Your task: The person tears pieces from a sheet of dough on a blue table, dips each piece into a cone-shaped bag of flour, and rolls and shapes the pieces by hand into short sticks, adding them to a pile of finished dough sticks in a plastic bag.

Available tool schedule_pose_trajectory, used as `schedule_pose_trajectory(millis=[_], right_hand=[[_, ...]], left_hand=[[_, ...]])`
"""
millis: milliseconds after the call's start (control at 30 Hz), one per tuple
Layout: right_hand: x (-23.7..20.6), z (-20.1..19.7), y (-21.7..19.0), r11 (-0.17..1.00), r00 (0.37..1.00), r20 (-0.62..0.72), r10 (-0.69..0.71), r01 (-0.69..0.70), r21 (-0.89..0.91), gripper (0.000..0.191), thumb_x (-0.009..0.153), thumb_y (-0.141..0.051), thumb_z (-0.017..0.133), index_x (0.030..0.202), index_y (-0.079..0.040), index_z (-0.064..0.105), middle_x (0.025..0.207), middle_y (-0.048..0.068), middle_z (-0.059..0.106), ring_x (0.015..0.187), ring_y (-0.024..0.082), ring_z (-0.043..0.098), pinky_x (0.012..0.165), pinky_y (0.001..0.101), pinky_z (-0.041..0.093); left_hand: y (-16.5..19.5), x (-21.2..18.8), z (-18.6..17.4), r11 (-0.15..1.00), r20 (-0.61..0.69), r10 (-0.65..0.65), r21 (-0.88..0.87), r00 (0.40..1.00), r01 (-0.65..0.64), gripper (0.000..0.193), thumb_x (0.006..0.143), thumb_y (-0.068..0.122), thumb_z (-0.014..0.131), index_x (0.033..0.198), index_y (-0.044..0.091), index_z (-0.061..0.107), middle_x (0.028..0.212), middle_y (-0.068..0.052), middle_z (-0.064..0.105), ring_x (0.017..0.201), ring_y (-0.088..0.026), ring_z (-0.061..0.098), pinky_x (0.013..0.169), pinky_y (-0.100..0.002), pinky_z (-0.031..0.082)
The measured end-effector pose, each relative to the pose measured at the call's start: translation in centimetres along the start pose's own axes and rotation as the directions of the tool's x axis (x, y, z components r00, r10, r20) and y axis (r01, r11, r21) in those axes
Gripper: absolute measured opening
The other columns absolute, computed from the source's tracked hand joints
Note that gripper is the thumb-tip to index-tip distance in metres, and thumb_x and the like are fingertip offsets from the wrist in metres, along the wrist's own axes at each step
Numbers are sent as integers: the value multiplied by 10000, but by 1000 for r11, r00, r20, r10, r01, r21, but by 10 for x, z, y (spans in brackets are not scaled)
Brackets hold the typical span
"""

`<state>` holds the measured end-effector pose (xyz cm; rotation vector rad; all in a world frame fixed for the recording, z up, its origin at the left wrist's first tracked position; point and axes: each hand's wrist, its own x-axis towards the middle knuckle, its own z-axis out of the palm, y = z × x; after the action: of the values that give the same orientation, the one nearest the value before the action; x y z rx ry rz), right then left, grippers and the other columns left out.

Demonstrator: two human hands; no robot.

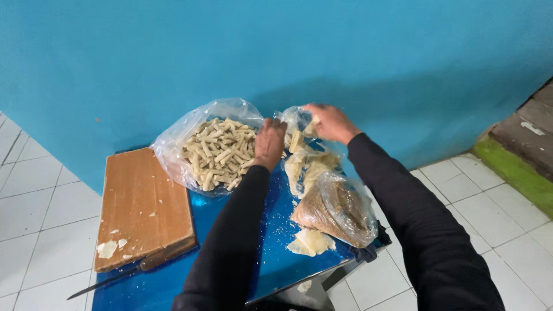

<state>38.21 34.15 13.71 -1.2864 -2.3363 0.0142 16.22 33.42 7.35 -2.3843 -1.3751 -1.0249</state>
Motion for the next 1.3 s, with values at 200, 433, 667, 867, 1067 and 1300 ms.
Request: schedule_pose_trajectory(millis=[200,433,667,867,1067,1300], right_hand=[[11,-15,15,947,996,-71,50,-25,320,648,805,76,522,1380,-204,625,1381,74,644,1135,287,667,900,374,536],[20,32,19,990,903,405,143,-128,-62,373,911,-91,514,1021,-260,828,1188,43,792,1100,258,725,966,374,553],[34,42,-6,935,867,463,185,-10,-355,426,865,-114,563,1093,-380,805,1253,2,711,1170,297,653,984,443,522],[33,34,-7,908,864,435,254,-58,-415,300,915,-210,587,1034,-388,796,1255,0,721,1172,312,664,965,468,544],[5,-3,-25,997,991,134,2,8,-77,464,819,7,553,1195,-211,715,1247,133,670,1184,364,621,1015,453,490],[-69,9,-141,624,937,301,-176,-130,770,529,886,3,628,1393,-108,526,1329,17,615,1209,122,581,1008,299,498]], left_hand=[[-15,-55,-10,947,75,277,146,958,-286,142,790,36,623,909,78,687,1079,-84,658,1114,-267,599,907,-397,499],[-1,-79,7,870,360,183,373,915,-321,198,990,169,535,1087,119,700,1051,-70,686,1117,-241,601,1113,-403,388],[13,-56,21,887,249,87,422,965,-189,514,947,234,460,1420,63,564,1434,-88,583,1308,-255,520,1176,-516,242],[14,-62,20,844,347,63,483,936,-236,527,956,263,453,1434,63,545,1492,-91,525,1426,-260,425,1216,-559,176],[15,-99,-18,895,193,37,429,980,-118,465,963,198,519,1397,61,612,1434,-98,595,1367,-235,510,1188,-493,333],[59,-199,-130,-145,367,-553,-926,748,348,555,1065,409,435,1473,32,442,1308,-125,613,1163,-252,644,969,-379,525]])
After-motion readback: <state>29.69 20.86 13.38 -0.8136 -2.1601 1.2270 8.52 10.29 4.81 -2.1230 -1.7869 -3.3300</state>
